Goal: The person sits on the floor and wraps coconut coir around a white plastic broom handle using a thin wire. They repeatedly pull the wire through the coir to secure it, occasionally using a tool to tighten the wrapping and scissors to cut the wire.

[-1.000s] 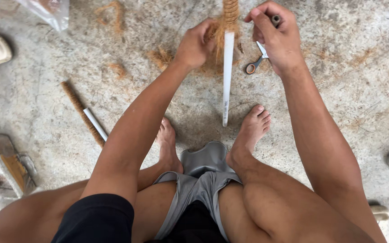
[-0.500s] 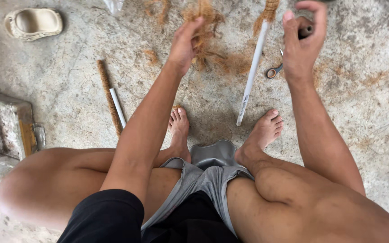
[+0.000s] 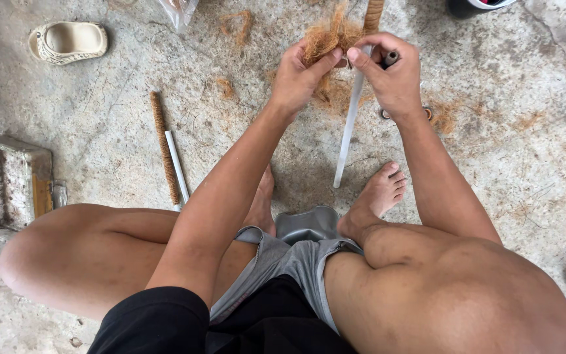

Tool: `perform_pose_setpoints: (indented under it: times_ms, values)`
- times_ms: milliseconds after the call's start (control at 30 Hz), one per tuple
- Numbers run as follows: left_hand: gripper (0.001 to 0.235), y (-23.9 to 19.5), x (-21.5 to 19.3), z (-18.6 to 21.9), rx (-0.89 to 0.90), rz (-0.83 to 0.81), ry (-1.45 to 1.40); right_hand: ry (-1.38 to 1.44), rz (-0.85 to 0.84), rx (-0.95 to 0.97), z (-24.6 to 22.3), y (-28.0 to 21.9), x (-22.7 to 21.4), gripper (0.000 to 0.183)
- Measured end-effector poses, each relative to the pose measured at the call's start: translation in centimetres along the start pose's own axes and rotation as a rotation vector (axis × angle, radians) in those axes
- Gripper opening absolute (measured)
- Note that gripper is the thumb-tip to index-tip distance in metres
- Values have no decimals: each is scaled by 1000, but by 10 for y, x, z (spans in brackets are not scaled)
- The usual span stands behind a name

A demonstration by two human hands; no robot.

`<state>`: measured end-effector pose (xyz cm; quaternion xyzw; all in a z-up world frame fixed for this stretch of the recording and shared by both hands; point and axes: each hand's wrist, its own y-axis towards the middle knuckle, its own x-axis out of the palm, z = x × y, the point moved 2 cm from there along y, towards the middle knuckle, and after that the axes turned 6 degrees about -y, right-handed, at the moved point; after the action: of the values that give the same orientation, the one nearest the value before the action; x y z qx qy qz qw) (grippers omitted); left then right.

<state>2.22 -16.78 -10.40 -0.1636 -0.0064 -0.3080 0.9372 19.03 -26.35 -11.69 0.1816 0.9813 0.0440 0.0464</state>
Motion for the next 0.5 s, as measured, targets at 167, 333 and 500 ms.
perform_pose_setpoints:
  times_ms: [167, 333, 500]
  values:
    - [28, -4, 11, 6, 6, -104, -18, -43, -30, 103, -5, -1, -13, 30]
    - [22, 3, 6, 0, -105, -20, -13, -20, 17, 96, 9, -1, -17, 30]
    - [18, 8, -36, -13, -198, 212, 53, 219, 104, 153, 22, -2, -18, 28]
